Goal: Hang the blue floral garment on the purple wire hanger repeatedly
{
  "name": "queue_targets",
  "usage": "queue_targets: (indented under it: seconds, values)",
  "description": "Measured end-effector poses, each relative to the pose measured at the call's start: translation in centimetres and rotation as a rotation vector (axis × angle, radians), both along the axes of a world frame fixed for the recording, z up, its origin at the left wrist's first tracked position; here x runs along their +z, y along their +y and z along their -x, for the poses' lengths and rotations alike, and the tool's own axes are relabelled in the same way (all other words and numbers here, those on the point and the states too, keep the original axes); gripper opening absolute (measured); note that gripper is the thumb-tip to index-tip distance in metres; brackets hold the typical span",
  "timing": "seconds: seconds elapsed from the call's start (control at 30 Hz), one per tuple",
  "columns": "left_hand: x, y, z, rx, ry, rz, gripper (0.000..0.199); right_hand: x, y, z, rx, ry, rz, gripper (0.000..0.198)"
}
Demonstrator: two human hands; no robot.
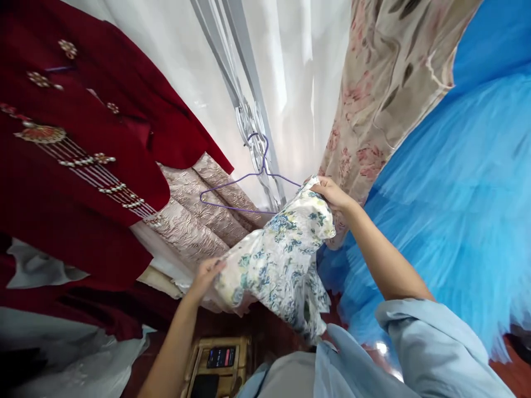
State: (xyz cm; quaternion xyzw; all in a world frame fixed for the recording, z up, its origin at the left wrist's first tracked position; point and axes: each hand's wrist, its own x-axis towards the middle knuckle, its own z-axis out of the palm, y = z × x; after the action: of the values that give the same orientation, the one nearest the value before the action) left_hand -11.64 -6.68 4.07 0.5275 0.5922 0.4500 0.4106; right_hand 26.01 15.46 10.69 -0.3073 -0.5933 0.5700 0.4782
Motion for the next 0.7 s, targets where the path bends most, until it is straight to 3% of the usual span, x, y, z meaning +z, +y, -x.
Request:
queue_targets:
  seconds: [0.1,0.23,0.33,0.4,0.47,0.5,0.57,0.7]
  values:
    - [3.0,3.1,5.5,0.092,0.003,-0.039,0.023,0.9,-0.2,-0.8,0.035,-0.006,0.044,0.034]
    - [9.5,11.1,10.4,0.241,0.135,-0.169,0.007,1.9,-0.5,-0.9,0.054,-0.01,0.084,0.035]
    - [14.4,17.0,9.6,0.269,0.192,-0.282,0.007,1.9,-0.9,-0.7,0.06,0.002,0.123,0.035]
    - [16.4,19.1,7.3,0.18,0.268,-0.459,0.025,1.7,-1.3,-0.8,0.067,0.002,0.155,0.034]
    - [16.9,19.6,4.8,-0.002,0.425,-0.6,0.05,1.3,-1.6,-0.9,0.087,-0.015,0.169,0.033]
    - [16.6,19.3,3.7,-0.102,0.51,-0.617,0.053,1.1,-1.7,-0.8,0.105,-0.029,0.167,0.033]
    - [15.3,18.4,2.4,-0.211,0.615,-0.582,0.039,0.8,-1.7,-0.3,0.128,-0.053,0.14,0.033]
    - [12.4,16.6,1.3,-0.159,0.604,-0.636,0.019,0.5,-1.1,2.6,-0.036,-0.134,0.02,0.031]
